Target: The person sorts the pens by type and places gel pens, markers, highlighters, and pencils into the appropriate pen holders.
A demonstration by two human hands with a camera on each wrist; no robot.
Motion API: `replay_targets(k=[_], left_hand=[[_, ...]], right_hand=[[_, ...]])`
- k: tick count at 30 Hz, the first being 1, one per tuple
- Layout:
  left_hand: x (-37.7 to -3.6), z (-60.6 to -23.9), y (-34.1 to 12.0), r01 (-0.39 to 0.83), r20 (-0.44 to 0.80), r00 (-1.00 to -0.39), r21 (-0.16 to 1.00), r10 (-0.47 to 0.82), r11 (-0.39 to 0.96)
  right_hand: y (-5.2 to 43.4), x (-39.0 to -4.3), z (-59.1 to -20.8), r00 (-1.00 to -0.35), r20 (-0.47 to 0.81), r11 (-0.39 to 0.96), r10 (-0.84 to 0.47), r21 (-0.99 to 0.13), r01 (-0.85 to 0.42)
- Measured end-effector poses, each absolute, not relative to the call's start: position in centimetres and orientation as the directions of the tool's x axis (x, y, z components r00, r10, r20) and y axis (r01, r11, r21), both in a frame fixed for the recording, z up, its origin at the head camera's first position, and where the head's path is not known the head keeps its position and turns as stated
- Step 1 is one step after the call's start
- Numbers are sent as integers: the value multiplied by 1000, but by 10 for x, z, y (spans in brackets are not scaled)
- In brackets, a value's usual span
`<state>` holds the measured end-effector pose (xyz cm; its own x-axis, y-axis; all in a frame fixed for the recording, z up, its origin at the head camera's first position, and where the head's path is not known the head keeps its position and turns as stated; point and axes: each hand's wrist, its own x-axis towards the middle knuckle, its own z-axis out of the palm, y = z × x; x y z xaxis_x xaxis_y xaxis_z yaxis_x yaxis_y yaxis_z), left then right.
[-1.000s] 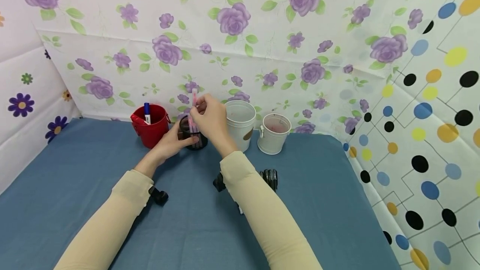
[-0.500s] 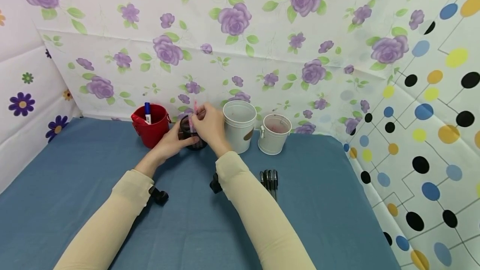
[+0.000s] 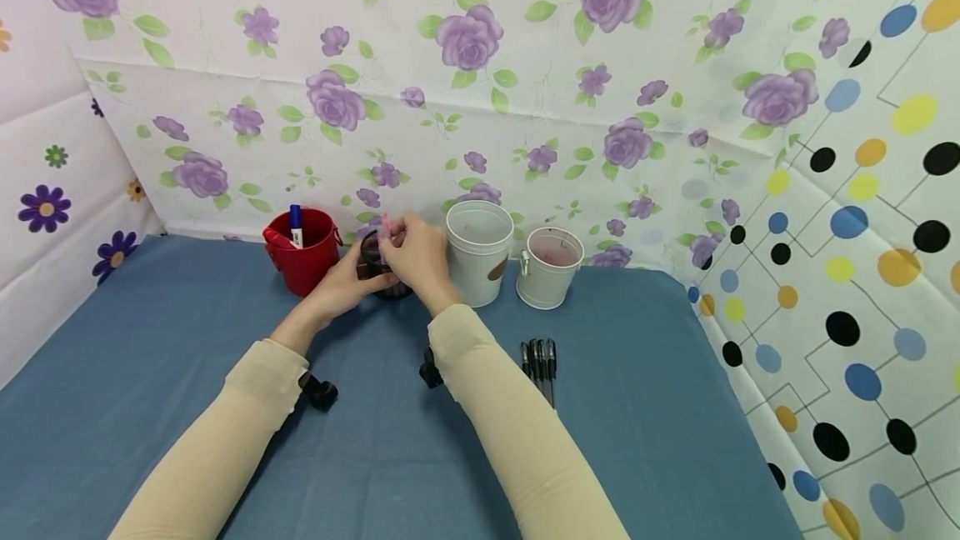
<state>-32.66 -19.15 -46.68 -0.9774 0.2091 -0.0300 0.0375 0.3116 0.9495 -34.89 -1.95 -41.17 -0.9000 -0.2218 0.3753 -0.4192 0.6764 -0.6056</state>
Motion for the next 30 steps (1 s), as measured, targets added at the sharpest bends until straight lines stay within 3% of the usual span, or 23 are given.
replay_targets(k=[17, 30], left_hand=[[-327, -471, -192, 58, -15, -981, 929, 192, 366], [-328, -472, -192, 59, -10, -981, 936, 193, 347]], right_hand=[[-19, -346, -411, -919, 313, 679, -238, -623, -388], [-2, -331, -398, -890, 351, 565, -290, -688, -455]])
